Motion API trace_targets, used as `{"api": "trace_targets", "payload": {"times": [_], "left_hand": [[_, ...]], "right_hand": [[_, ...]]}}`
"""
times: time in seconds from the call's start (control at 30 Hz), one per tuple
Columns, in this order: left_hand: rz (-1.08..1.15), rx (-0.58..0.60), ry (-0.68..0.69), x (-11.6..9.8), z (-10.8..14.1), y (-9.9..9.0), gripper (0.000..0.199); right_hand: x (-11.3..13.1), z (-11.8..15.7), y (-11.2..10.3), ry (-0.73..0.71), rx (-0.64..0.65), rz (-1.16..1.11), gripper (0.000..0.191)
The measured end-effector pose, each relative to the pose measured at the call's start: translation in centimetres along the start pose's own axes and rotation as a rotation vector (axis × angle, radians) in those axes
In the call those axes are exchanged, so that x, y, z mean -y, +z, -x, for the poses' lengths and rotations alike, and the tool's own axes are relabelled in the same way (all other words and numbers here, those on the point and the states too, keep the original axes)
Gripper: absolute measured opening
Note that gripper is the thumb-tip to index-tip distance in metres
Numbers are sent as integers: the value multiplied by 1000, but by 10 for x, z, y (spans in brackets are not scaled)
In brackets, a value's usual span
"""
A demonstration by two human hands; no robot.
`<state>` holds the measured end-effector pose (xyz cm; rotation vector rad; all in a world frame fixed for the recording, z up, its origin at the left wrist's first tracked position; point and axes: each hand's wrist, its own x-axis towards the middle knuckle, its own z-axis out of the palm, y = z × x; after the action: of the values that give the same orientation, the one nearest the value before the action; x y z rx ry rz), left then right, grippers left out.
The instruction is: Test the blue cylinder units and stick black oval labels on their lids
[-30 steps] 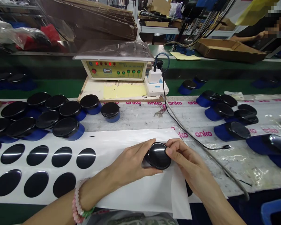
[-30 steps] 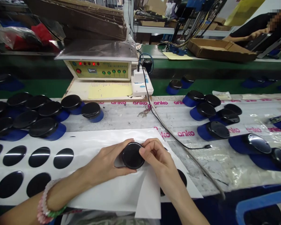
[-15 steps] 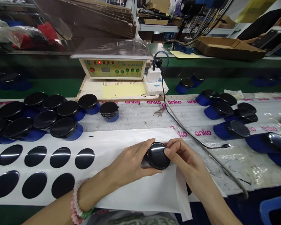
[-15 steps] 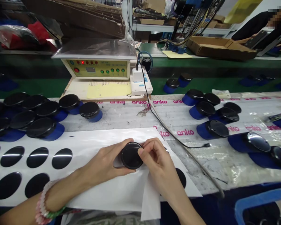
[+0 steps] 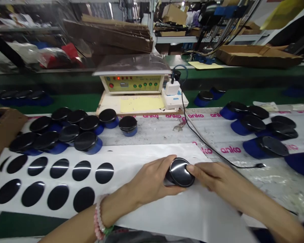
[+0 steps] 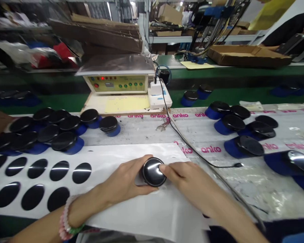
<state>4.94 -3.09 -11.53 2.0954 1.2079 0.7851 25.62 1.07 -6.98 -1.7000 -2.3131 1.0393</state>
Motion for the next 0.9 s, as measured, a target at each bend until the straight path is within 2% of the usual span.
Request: {"api": "trace_targets", "payload": {"times": [0.07, 0.13, 0.17, 0.23, 0.27, 0.33, 0.4, 0.5, 0.63, 0.77, 0.9], "left_hand": [[-56, -8, -20, -3, -4, 2, 70], [-195, -30, -40, -8, -6, -1, 78], [-293, -38, -52, -11, -4, -5, 87], [-507, -36, -77, -18, 8, -19, 105], [-597, -20, -81, -20, 18, -27, 107], [-707, 25, -59, -21, 45, -44, 89], [-764, 22, -38, -12, 72, -55, 69], [-879, -95, -98, 10, 100, -55, 70], [-929, -287, -88, 35, 107, -41, 57], [-872, -514, -52, 49, 105, -27, 47], [-840, -749, 58, 70, 99, -14, 48]], "right_hand": [[-6, -8, -15, -5, -51, 131, 43], [-6, -11, -19, -89, -149, 181, 35], [-3, -12, -16, -173, -146, 193, 46], [5, -12, -3, -364, -46, 245, 74], [9, -13, 6, -437, -6, 286, 76], [18, -23, 19, -509, -4, 346, 63], [28, -43, 24, -551, -59, 374, 51], [52, -82, 22, -599, -175, 454, 48], [95, -125, 24, -644, -275, 522, 64], [125, -150, 36, -710, -186, 603, 77], [143, -157, 27, -752, -77, 689, 68]]}}
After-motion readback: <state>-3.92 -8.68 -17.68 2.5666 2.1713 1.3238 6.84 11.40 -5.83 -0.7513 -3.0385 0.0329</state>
